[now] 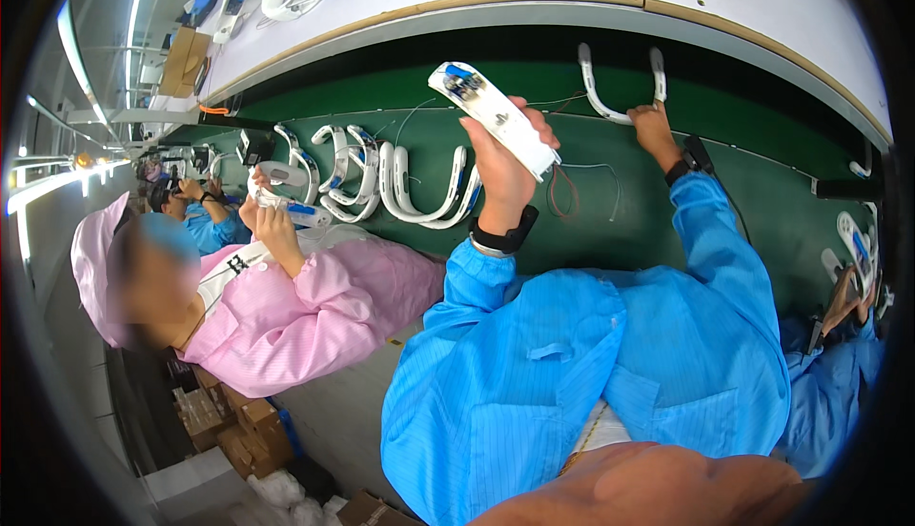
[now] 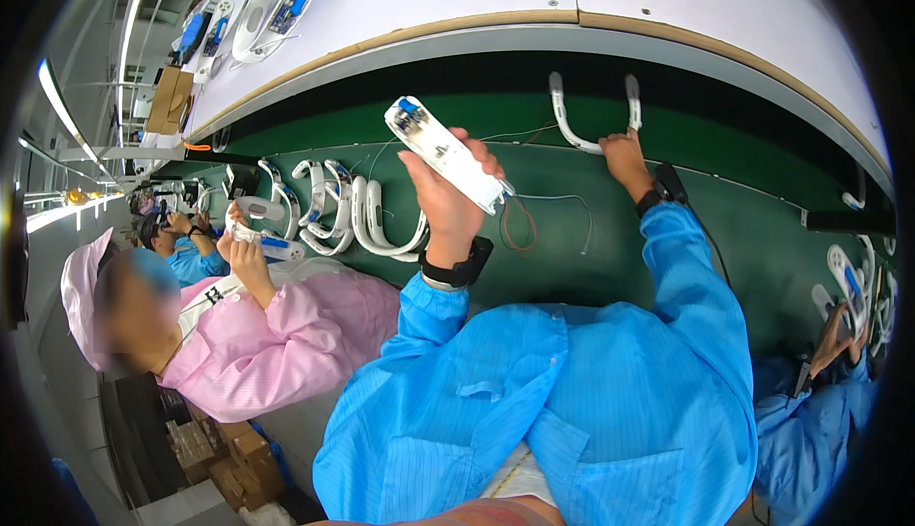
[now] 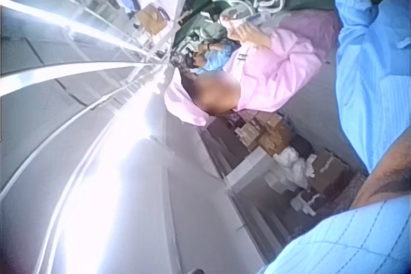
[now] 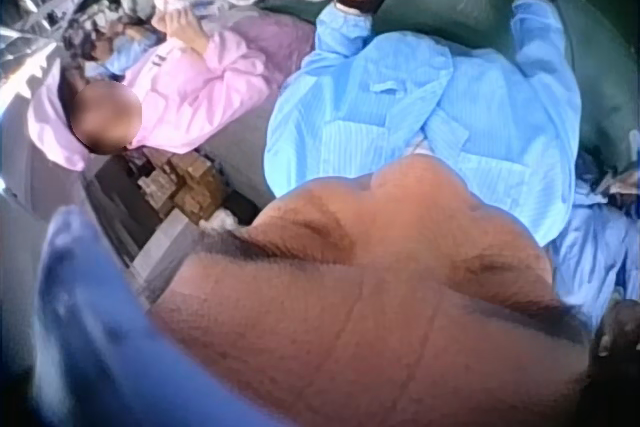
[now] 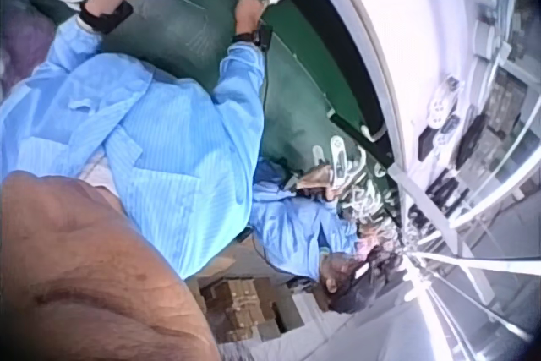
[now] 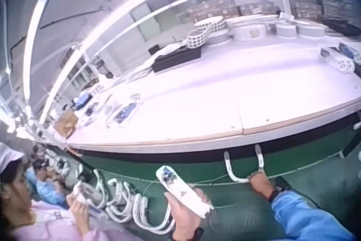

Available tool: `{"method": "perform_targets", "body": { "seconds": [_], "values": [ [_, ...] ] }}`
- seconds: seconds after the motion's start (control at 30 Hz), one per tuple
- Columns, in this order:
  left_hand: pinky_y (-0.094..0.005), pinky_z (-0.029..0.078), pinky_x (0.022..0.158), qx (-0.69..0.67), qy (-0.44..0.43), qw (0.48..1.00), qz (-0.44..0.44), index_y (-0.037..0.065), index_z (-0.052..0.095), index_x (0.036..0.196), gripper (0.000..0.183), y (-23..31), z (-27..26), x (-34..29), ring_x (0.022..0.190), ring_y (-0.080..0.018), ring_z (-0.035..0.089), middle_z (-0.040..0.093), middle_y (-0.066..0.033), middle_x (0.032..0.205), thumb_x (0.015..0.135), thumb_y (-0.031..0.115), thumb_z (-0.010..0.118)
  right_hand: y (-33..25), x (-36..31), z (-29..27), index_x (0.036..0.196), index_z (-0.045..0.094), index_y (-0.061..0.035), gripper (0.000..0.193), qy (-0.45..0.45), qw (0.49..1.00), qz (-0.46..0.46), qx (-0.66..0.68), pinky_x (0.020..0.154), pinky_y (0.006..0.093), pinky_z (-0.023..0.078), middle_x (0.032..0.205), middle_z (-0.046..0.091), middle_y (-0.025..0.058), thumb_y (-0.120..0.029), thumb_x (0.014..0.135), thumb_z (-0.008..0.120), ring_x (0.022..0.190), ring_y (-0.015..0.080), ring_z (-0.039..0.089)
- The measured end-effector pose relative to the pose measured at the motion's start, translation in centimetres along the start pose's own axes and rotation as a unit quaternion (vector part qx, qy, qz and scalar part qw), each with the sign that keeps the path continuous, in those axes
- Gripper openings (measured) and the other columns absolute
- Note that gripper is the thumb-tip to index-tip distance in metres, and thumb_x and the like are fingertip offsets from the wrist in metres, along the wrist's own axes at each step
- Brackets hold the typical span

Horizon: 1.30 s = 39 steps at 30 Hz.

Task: Assembling the components of a white plastic electronic device, likely a neck massager.

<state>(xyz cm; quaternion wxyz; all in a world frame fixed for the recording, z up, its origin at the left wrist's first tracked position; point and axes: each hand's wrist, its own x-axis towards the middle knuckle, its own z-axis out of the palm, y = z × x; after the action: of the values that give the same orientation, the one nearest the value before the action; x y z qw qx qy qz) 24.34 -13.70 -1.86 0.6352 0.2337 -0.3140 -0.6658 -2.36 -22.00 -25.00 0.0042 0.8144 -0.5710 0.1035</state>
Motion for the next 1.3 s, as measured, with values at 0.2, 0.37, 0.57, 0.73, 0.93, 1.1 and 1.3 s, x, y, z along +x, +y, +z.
{"method": "perform_targets", "body": {
  "seconds": [0.2,0.37,0.57,0.73,0.93,1.1,1.3],
  "values": [
    [-0.0382,0.043,0.066,-0.053,0.063,0.995,0.052,0.008,0.047,0.108,0.060,1.1,-1.4,1.5,0.072,-0.0219,0.049,0.053,-0.0083,0.082,0.095,0.062,0.026,-6.0,-11.1,-2.8,0.098,0.062,-0.0041,0.025,0.020,0.997,-0.066,0.017,0.083,0.0415,0.040,0.075,0.061,0.0103,-0.006,0.076,0.051,0.073,0.0272,0.060],
    [-0.0379,0.043,0.067,-0.001,0.077,0.994,0.083,0.008,0.045,0.109,0.058,0.4,-0.9,1.9,0.071,-0.0218,0.049,0.052,-0.0081,0.081,0.095,0.061,0.025,-10.2,-19.0,-2.0,0.090,0.064,-0.0085,0.016,-0.105,0.987,-0.102,0.069,0.079,0.0415,0.042,0.075,0.061,0.0102,-0.012,0.080,0.053,0.071,0.0256,0.062],
    [-0.0378,0.043,0.068,0.018,0.044,0.996,0.080,0.009,0.043,0.109,0.057,-0.7,1.0,1.4,0.072,-0.0218,0.049,0.051,-0.0076,0.081,0.095,0.061,0.024,-13.7,-9.5,-14.8,0.085,0.066,-0.0044,0.014,0.177,0.864,0.110,0.459,0.051,0.0314,0.043,0.077,0.065,0.0093,-0.016,0.078,0.070,0.056,0.0211,0.058],
    [-0.0383,0.043,0.069,-0.011,0.039,0.995,0.090,0.010,0.043,0.109,0.057,-1.7,2.1,0.8,0.072,-0.0214,0.049,0.051,-0.0071,0.082,0.095,0.061,0.023,-17.5,-4.7,-18.4,0.084,0.067,-0.0040,0.015,0.130,0.847,0.098,0.506,0.049,0.0271,0.042,0.074,0.065,0.0065,-0.014,0.075,0.072,0.053,0.0138,0.055],
    [-0.0386,0.043,0.069,-0.028,0.010,0.996,0.088,0.010,0.043,0.109,0.057,-1.6,1.8,0.3,0.072,-0.0206,0.049,0.051,-0.0067,0.082,0.095,0.062,0.023,-17.7,-4.5,-15.9,0.079,0.067,-0.0047,0.008,0.142,0.744,0.142,0.637,0.049,0.0280,0.042,0.067,0.063,0.0057,-0.012,0.075,0.069,0.050,0.0147,0.056],
    [-0.0392,0.043,0.069,-0.084,0.017,0.996,0.034,0.010,0.044,0.109,0.058,-1.6,0.7,0.5,0.072,-0.0207,0.049,0.051,-0.0068,0.083,0.095,0.062,0.024,-17.0,-4.3,-19.9,0.075,0.062,-0.0040,0.003,0.140,0.852,0.124,0.488,0.049,0.0310,0.044,0.061,0.060,0.0075,-0.007,0.076,0.062,0.052,0.0194,0.059],
    [-0.0418,0.044,0.076,-0.083,0.042,0.996,0.002,0.010,0.043,0.109,0.057,-2.9,1.5,-0.2,0.076,-0.0220,0.050,0.051,-0.0072,0.083,0.095,0.062,0.023,-17.5,-4.9,-19.9,0.074,0.061,-0.0041,0.003,0.250,0.890,0.094,0.368,0.052,0.0331,0.044,0.065,0.059,0.0098,-0.007,0.076,0.062,0.057,0.0235,0.059]
  ]
}}
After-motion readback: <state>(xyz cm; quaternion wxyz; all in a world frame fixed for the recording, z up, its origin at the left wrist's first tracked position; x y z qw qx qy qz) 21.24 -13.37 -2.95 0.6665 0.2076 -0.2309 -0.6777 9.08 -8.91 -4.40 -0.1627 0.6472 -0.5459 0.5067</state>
